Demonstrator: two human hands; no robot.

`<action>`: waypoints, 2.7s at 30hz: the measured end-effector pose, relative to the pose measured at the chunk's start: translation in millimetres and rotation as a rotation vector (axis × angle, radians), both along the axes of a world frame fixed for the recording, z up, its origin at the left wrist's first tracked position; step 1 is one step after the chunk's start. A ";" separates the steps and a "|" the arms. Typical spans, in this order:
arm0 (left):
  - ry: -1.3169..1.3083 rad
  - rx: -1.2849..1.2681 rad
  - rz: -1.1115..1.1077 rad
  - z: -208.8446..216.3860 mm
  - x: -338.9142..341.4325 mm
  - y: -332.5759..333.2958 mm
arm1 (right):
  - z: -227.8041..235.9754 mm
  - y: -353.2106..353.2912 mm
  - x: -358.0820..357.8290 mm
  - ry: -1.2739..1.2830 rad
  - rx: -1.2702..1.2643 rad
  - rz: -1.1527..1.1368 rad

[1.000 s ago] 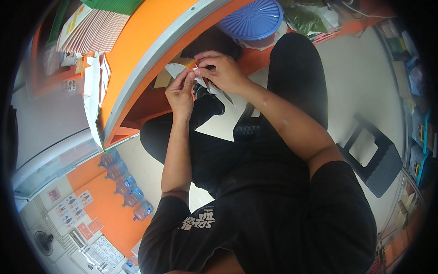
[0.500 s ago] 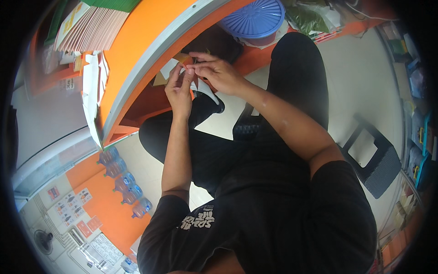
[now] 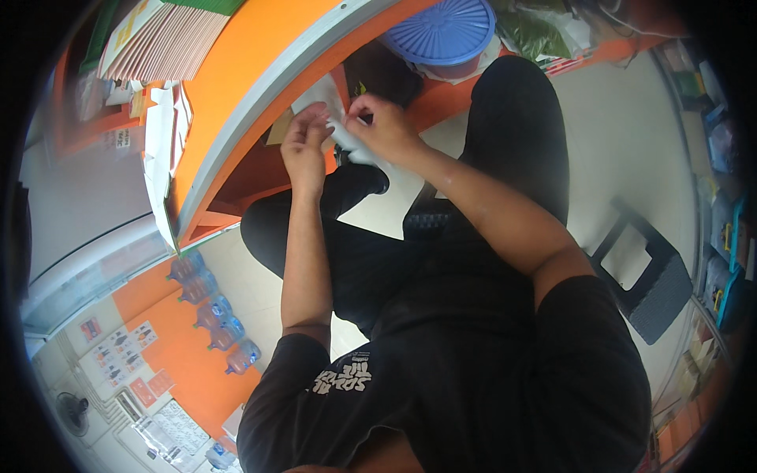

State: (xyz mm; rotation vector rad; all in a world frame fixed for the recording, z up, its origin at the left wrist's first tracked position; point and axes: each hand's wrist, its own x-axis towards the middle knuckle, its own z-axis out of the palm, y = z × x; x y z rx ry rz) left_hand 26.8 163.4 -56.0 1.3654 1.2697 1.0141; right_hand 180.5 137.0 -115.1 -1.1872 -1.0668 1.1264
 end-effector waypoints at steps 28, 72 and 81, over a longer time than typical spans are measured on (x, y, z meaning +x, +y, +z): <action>-0.019 -0.372 -0.087 -4.0 7.1 -11.4 | 19.7 2.6 29.0 -0.398 0.305 -0.056; -1.750 -0.615 0.204 -15.1 -20.5 -17.4 | 12.3 4.4 20.5 -0.603 0.377 -0.139; -0.609 -0.356 0.263 2.6 -1.7 -28.0 | 37.7 -22.9 8.4 -0.979 0.597 0.006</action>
